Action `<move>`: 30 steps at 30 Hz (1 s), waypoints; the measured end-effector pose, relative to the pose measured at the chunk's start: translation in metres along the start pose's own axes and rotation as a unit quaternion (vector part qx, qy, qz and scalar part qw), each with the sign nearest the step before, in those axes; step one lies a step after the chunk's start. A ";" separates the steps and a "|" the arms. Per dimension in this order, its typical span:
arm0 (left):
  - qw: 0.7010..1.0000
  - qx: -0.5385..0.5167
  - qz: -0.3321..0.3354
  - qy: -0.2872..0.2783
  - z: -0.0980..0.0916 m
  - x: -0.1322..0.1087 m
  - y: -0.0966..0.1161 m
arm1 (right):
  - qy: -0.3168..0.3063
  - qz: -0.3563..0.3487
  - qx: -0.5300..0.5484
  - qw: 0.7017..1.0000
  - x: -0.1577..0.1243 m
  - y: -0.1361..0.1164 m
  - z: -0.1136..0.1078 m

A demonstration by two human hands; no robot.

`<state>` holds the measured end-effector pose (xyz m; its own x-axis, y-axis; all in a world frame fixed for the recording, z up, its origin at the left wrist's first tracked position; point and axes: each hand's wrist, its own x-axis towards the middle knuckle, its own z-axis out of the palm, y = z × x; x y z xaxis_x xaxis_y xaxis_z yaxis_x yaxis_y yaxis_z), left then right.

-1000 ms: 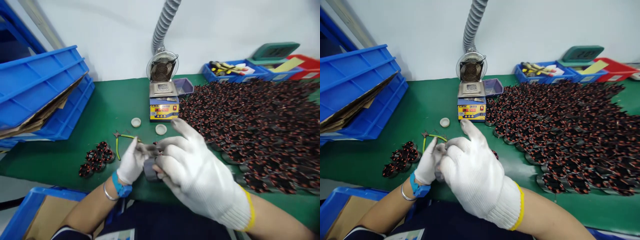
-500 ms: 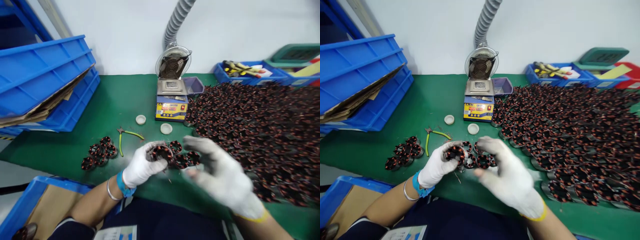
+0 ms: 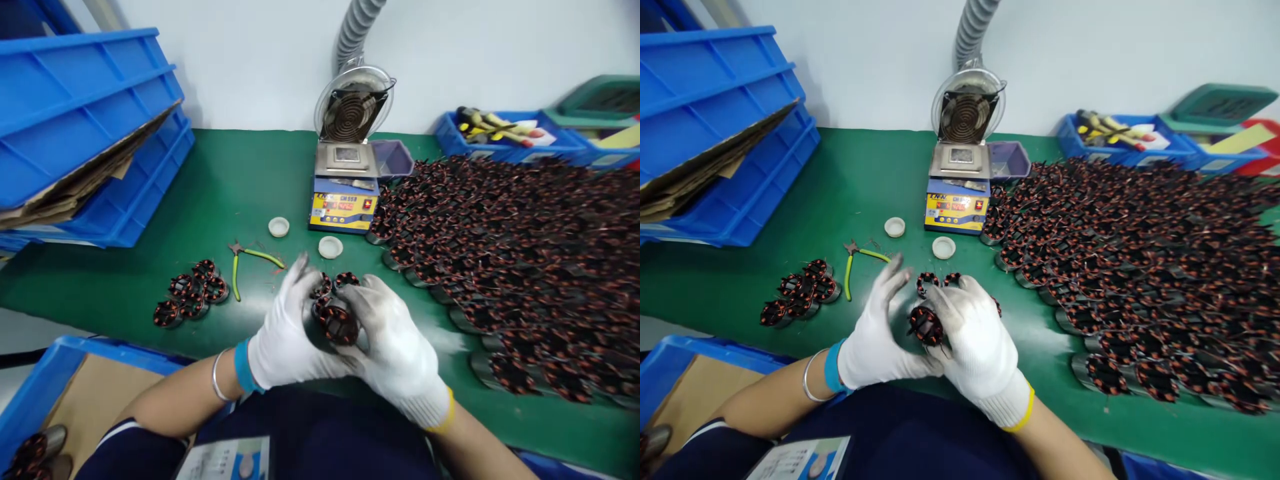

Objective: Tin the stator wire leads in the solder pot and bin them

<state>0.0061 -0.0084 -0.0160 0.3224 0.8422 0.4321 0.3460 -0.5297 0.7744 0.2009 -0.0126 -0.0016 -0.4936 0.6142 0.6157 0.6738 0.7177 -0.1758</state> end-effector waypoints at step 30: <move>0.984 -0.152 -0.083 -0.044 -0.023 0.012 0.013 | 0.057 0.030 -0.054 0.996 0.004 0.009 -0.003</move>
<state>-0.0058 -0.0029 0.0101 0.3636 0.8957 0.2560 0.1257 -0.3194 0.9392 0.2071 -0.0045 0.0018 -0.3900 0.6092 0.6905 0.7587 0.6375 -0.1339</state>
